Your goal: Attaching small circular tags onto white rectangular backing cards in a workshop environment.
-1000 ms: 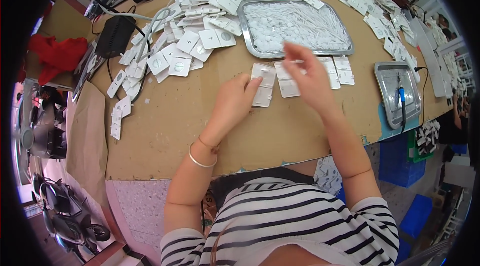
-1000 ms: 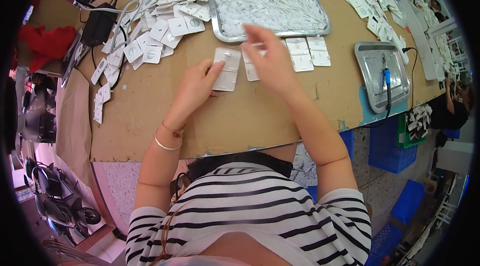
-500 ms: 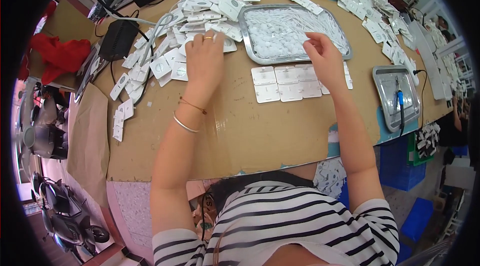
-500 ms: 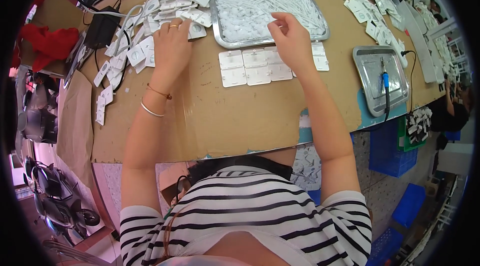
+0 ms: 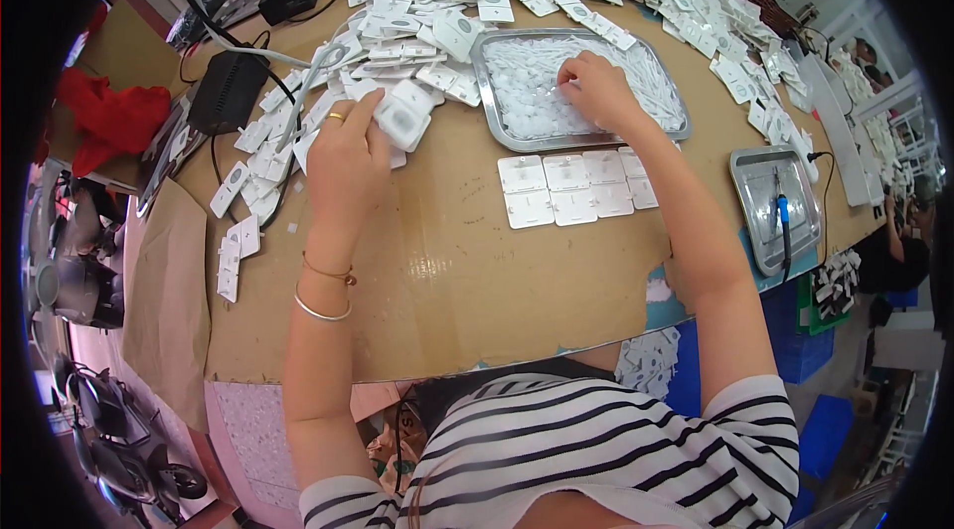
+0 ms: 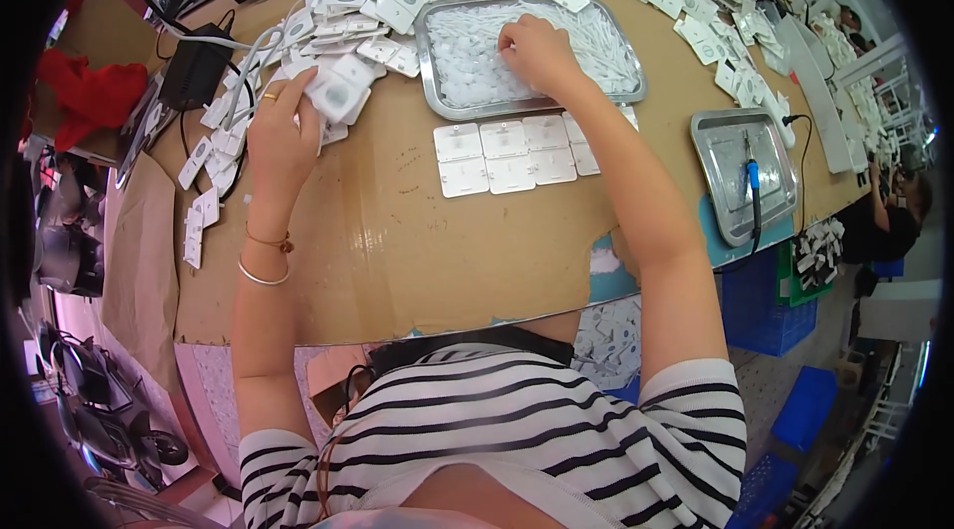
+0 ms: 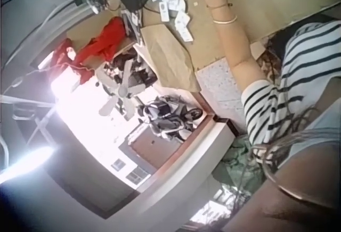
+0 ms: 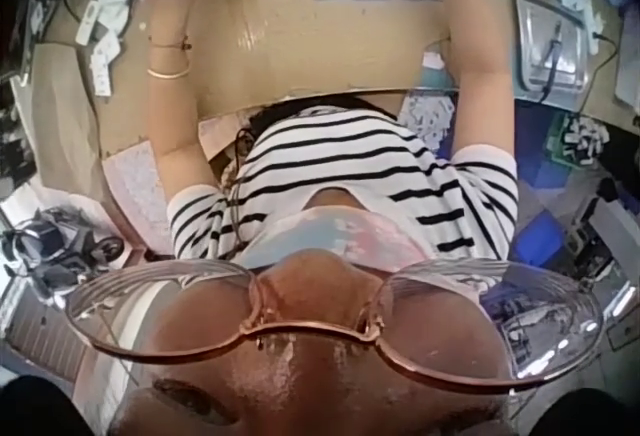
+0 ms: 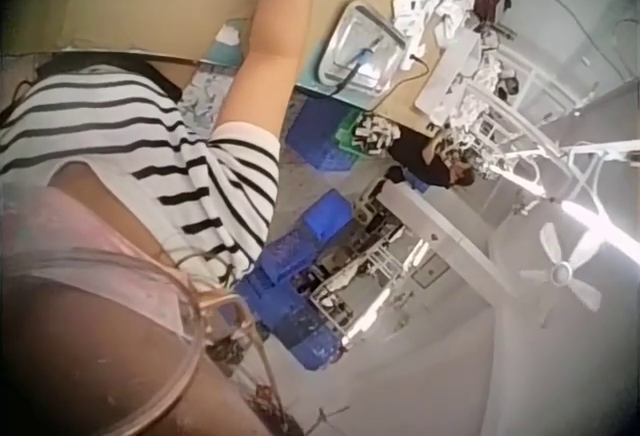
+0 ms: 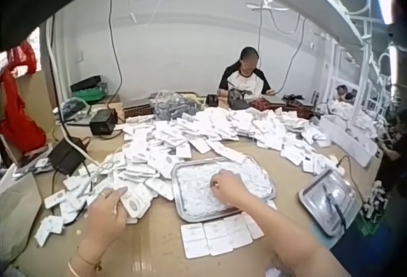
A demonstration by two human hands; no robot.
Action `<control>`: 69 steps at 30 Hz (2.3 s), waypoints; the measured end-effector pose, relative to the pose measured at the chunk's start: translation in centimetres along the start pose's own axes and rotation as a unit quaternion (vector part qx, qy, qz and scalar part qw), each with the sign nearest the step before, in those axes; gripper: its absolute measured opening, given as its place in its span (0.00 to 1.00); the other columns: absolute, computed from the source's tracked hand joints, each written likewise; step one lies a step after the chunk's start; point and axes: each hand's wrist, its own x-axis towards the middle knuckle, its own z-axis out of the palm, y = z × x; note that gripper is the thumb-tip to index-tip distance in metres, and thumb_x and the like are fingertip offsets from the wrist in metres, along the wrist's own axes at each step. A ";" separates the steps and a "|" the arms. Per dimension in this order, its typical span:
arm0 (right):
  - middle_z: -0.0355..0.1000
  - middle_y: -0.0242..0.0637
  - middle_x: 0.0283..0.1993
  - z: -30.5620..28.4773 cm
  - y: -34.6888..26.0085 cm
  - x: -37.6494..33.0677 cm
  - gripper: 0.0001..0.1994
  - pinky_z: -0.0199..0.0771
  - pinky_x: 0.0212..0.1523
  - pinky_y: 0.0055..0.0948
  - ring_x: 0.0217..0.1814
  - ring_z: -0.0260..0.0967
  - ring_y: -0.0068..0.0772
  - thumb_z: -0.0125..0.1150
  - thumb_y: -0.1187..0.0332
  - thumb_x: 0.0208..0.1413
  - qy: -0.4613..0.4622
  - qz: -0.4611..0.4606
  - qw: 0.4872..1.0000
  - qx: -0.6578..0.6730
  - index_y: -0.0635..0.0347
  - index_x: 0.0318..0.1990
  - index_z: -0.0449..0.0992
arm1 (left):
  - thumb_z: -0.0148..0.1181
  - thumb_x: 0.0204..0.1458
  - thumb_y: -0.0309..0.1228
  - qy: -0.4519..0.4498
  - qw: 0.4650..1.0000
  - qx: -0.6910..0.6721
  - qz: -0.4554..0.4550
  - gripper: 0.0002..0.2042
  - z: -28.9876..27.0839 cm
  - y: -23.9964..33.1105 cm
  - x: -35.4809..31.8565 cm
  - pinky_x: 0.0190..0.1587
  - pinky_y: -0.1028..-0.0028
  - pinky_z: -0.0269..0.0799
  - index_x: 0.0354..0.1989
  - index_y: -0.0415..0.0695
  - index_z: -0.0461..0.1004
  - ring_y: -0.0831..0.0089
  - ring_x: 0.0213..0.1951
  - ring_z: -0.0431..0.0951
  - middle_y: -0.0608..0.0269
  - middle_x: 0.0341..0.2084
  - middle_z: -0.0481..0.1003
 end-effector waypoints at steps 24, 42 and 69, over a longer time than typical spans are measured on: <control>0.74 0.40 0.36 -2.4 -7.7 -9.9 0.06 0.70 0.45 0.25 0.40 0.72 0.28 0.54 0.76 0.53 0.051 0.055 0.684 0.725 0.66 0.38 0.73 | 0.58 0.51 0.27 -0.146 0.686 -0.637 -0.319 0.16 3.2 8.2 -4.2 0.43 0.78 0.71 0.47 0.34 0.67 0.78 0.41 0.74 0.59 0.40 0.74; 0.71 0.33 0.34 -2.1 -8.9 -11.2 0.08 0.69 0.38 0.21 0.37 0.68 0.23 0.58 0.82 0.43 0.195 -0.077 0.866 0.454 0.61 0.32 0.78 | 0.56 0.54 0.30 -0.194 0.644 -0.686 -0.278 0.16 0.7 9.1 -3.8 0.41 0.79 0.69 0.47 0.33 0.67 0.80 0.40 0.73 0.61 0.39 0.74; 0.72 0.30 0.37 -2.9 -7.5 -11.2 0.08 0.66 0.45 0.22 0.39 0.66 0.19 0.59 0.73 0.52 -0.103 0.084 0.715 0.686 0.64 0.40 0.74 | 0.51 0.56 0.29 -0.179 0.720 -0.637 -0.208 0.15 0.7 9.5 -4.3 0.40 0.79 0.68 0.49 0.34 0.67 0.80 0.37 0.72 0.62 0.35 0.73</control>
